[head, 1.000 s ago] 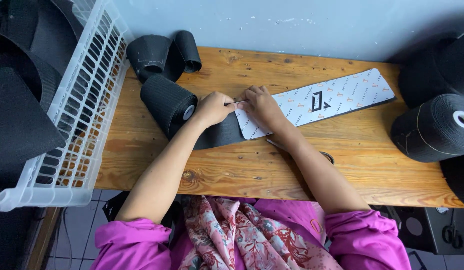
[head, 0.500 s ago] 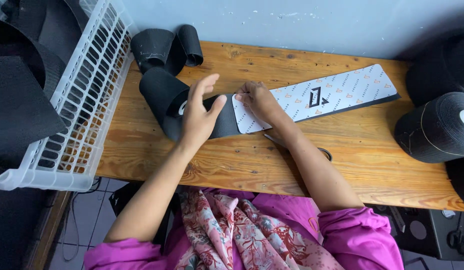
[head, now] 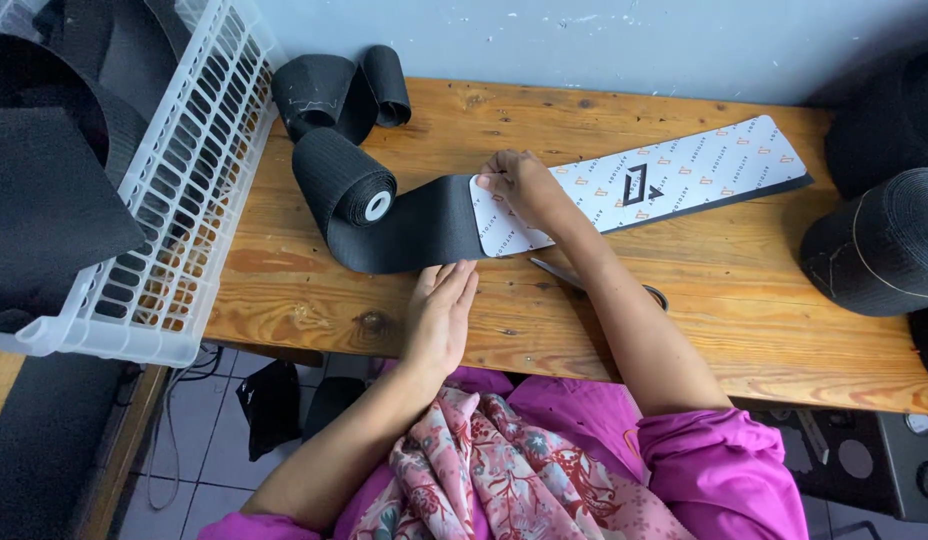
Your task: Cutting black adhesive material with scissors and applying it to a white template
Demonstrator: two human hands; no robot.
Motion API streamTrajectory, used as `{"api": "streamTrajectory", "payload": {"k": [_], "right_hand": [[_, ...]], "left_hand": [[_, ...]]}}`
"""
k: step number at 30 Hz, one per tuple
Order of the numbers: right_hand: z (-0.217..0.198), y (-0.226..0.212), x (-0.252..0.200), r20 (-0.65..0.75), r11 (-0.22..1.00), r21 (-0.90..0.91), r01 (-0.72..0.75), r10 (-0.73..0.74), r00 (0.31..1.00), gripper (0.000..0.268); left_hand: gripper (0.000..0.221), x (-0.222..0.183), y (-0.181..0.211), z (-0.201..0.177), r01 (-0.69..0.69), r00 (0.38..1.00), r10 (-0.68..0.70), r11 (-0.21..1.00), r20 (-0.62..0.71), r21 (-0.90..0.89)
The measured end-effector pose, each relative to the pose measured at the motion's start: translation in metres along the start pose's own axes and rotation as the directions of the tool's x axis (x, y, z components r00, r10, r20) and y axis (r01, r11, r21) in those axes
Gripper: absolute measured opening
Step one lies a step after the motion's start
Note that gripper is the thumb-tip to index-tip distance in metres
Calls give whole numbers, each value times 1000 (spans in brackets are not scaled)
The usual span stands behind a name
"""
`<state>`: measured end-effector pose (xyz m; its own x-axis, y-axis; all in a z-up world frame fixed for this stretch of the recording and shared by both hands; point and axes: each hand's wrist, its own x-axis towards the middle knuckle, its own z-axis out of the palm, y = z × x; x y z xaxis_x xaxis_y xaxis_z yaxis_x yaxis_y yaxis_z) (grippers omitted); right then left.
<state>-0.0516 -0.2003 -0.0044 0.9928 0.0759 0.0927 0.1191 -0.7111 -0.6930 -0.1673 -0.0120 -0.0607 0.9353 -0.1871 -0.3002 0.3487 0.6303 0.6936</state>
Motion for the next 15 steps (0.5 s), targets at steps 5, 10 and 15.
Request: {"api": "streamTrajectory", "payload": {"k": [5,10,15], "right_hand": [[-5,-2,-4,29,999,47,7,-8,1000,22],[-12,-12,-11,-7,1000,9,-4,4,1000,19],[-12,-14,-10,11,999,21,-30,30,999,23]], "left_hand": [[41,0,7,41,-69,992,72,997,-101,33],[24,42,-41,16,-100,984,109,993,-140,69],[24,20,-13,49,-77,979,77,997,-190,9]]}}
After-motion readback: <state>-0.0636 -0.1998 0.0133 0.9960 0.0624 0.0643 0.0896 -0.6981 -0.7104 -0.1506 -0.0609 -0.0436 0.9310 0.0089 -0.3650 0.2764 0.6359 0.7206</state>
